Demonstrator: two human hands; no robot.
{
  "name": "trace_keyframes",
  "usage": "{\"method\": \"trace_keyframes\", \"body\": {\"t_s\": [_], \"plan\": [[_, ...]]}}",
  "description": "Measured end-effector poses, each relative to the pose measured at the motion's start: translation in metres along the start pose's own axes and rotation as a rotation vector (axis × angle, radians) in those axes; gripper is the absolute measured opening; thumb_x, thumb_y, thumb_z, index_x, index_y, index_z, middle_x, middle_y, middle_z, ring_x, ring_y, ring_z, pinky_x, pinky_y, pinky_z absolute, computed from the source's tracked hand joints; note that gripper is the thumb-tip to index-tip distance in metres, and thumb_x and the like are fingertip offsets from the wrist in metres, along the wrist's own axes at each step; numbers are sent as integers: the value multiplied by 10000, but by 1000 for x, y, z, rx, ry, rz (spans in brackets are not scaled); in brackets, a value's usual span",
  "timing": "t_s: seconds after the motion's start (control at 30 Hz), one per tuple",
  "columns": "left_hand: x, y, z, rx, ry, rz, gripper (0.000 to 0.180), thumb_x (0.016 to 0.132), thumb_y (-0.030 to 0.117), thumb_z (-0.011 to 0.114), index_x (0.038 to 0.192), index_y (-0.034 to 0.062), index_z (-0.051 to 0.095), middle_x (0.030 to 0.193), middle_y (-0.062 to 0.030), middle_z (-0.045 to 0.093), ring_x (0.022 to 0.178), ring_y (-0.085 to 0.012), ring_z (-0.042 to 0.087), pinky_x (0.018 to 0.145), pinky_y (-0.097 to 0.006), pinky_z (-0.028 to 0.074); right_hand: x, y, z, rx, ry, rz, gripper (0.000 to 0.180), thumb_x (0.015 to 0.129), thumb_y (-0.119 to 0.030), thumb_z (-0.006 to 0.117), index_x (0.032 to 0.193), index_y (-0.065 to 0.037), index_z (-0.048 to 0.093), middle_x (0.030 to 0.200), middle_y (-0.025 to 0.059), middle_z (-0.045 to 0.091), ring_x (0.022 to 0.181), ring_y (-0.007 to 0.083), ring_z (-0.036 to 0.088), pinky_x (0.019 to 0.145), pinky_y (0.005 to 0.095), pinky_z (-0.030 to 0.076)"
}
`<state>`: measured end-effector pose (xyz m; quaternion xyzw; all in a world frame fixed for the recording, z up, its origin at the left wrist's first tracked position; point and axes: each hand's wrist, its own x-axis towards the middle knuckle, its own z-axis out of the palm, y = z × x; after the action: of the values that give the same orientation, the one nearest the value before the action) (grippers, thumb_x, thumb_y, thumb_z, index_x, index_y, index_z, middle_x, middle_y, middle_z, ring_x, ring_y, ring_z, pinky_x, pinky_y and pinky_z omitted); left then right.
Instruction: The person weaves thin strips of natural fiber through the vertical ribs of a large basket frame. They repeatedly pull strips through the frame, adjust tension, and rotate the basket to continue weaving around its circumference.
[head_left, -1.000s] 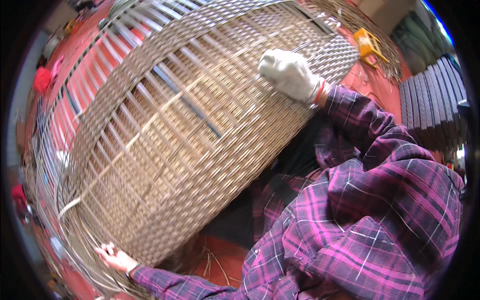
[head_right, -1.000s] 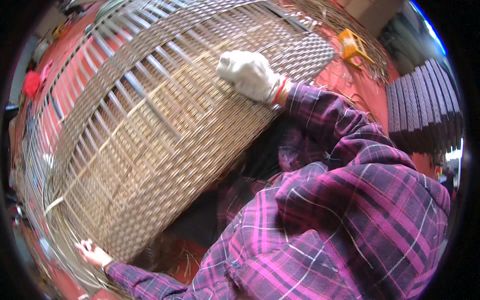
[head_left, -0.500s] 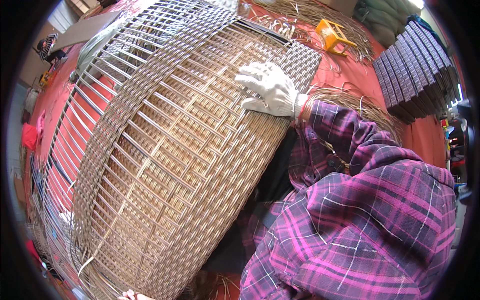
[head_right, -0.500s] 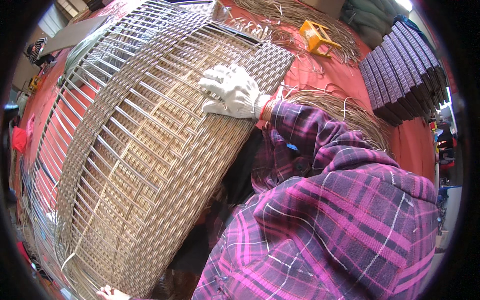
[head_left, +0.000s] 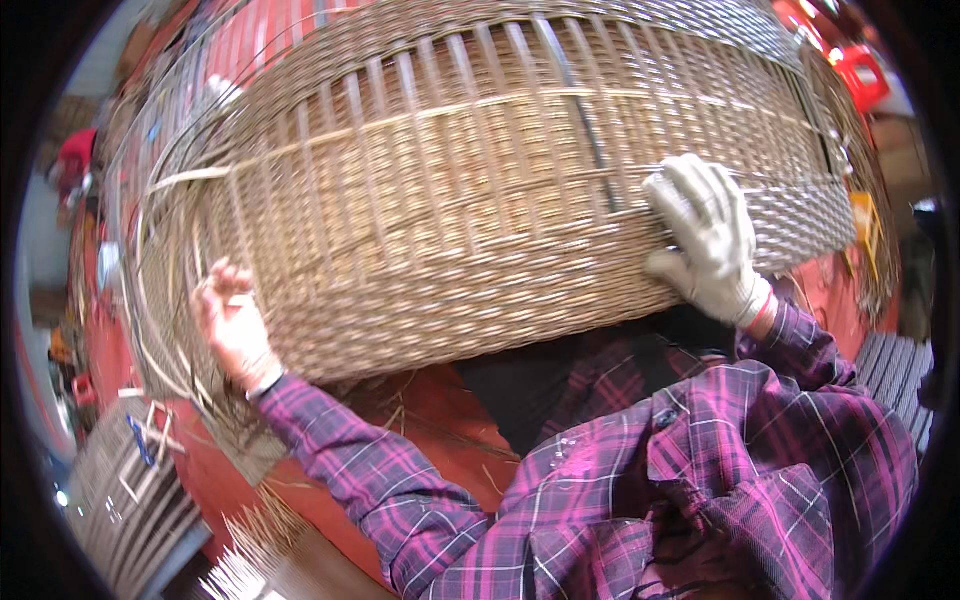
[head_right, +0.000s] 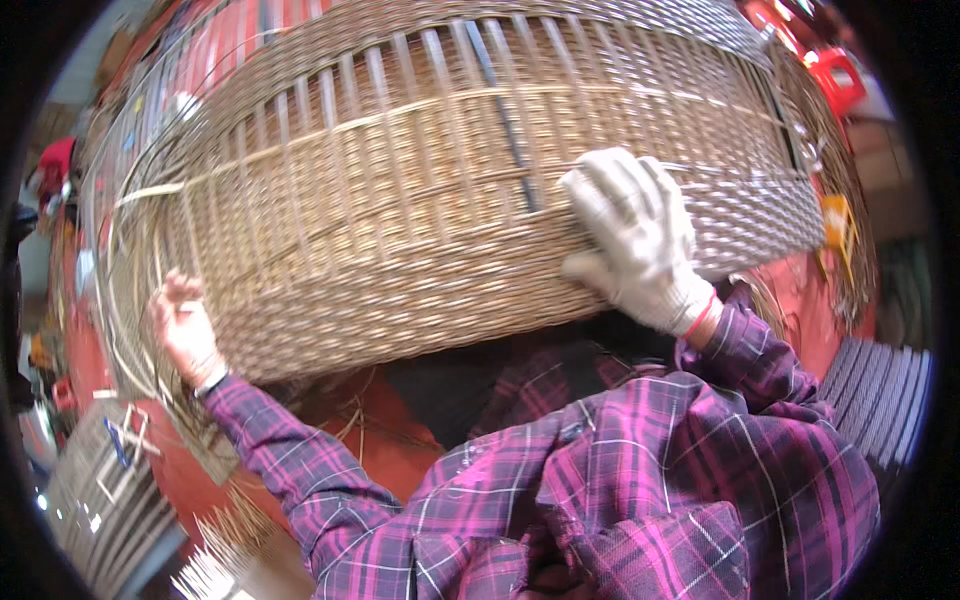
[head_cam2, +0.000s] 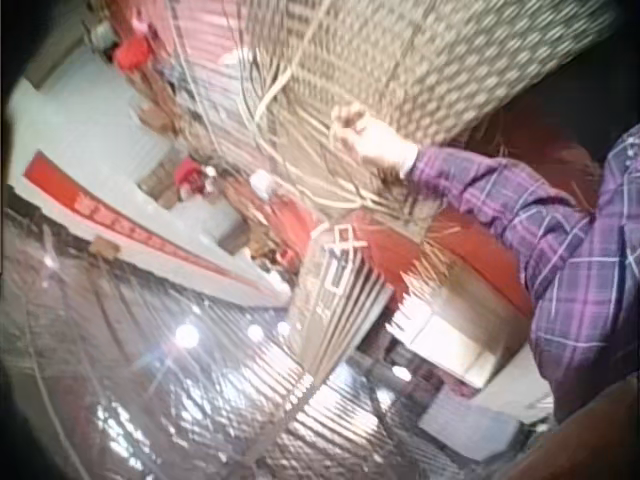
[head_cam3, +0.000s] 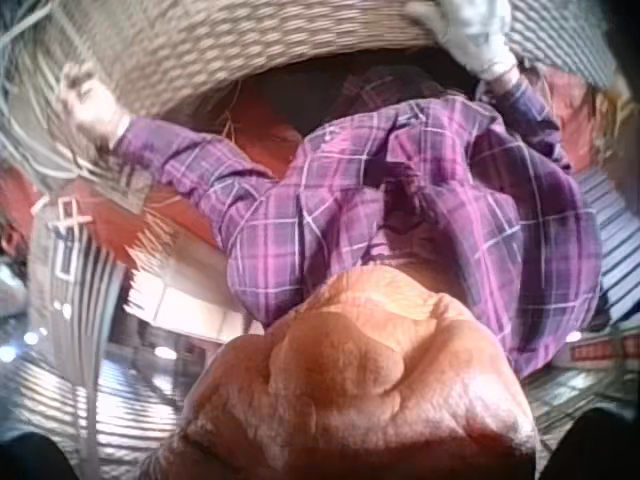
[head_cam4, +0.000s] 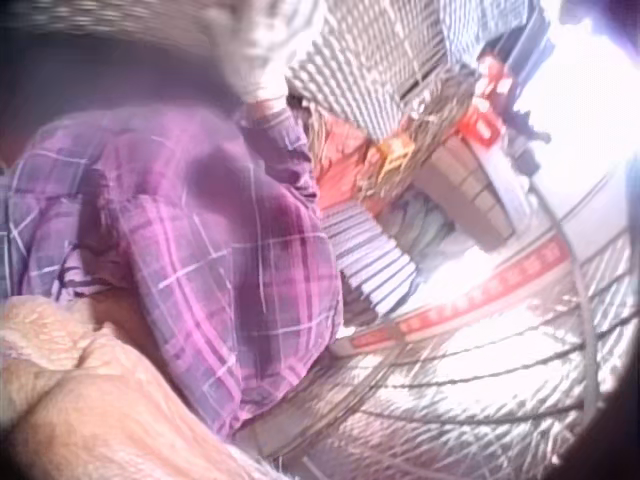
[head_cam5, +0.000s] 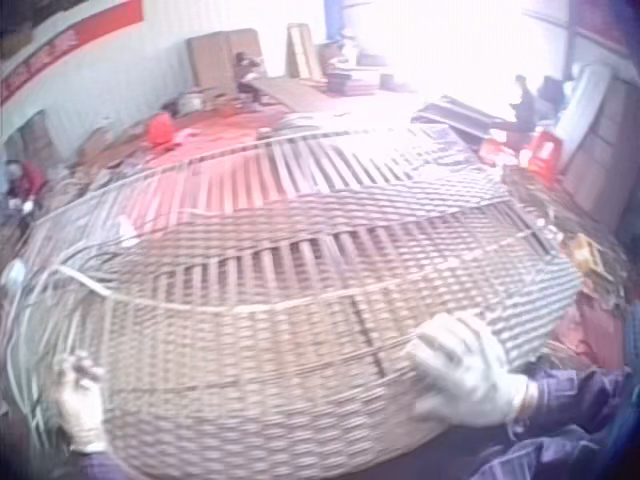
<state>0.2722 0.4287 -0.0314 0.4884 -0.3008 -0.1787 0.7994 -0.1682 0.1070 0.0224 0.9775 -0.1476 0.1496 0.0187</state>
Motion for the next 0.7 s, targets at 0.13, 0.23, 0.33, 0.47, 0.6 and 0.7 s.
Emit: {"method": "trace_keyframes", "body": {"t_s": [0.13, 0.23, 0.33, 0.47, 0.6, 0.7], "plan": [[-2, -4, -10, -74, 131, -66, 148, 989, 202, 553, 964, 58, 574, 881, -84, 589, 665, -97, 472, 625, -242, 405, 57, -89, 12, 234, -123, -346, 768, 743, -615, 572, 1293, -80, 531, 1317, 150, 507, 1230, 348, 479, 1026, 532, 355], [-3, 0, -8, 49, 284, -61, 163, 988, 209, 561, 900, 73, 550, 785, -53, 552, 555, -64, 396, 492, -202, 330, 73, -113, 21, 290, -159, -346, 822, 657, -610, 617, 1283, -82, 544, 1295, 159, 517, 1228, 349, 482, 1026, 526, 356], [0, 7, -12, 140, 339, -46, 173, 985, 204, 565, 871, 80, 526, 716, -32, 516, 506, -63, 357, 450, -201, 309, 73, -109, 27, 291, -206, -354, 863, 703, -715, 554, 1256, -53, 555, 1276, 219, 491, 1182, 421, 482, 1022, 566, 346], [-4, 13, -28, 180, 228, -72, 161, 987, 184, 557, 863, 97, 505, 677, 2, 448, 510, -62, 347, 448, -206, 307, 71, -103, 31, 241, -164, -290, 922, 585, -710, 622, 1285, -113, 558, 1302, 191, 486, 1204, 408, 464, 1020, 572, 337], [-17, 4, -44, 112, 260, -123, 180, 991, 186, 551, 842, 106, 489, 675, 9, 438, 515, -57, 334, 470, -207, 306, 76, -106, 32, 238, -215, -235, 970, 529, -696, 674, 1301, -123, 549, 1316, 190, 480, 1223, 411, 447, 1039, 576, 316], [-23, 0, -49, 176, 356, -125, 183, 991, 210, 554, 853, 109, 489, 685, 18, 439, 528, -54, 336, 479, -212, 305, 75, -105, 31, 212, -184, -218, 976, 489, -656, 706, 1292, -124, 553, 1303, 192, 489, 1214, 411, 454, 1032, 569, 322]]}}
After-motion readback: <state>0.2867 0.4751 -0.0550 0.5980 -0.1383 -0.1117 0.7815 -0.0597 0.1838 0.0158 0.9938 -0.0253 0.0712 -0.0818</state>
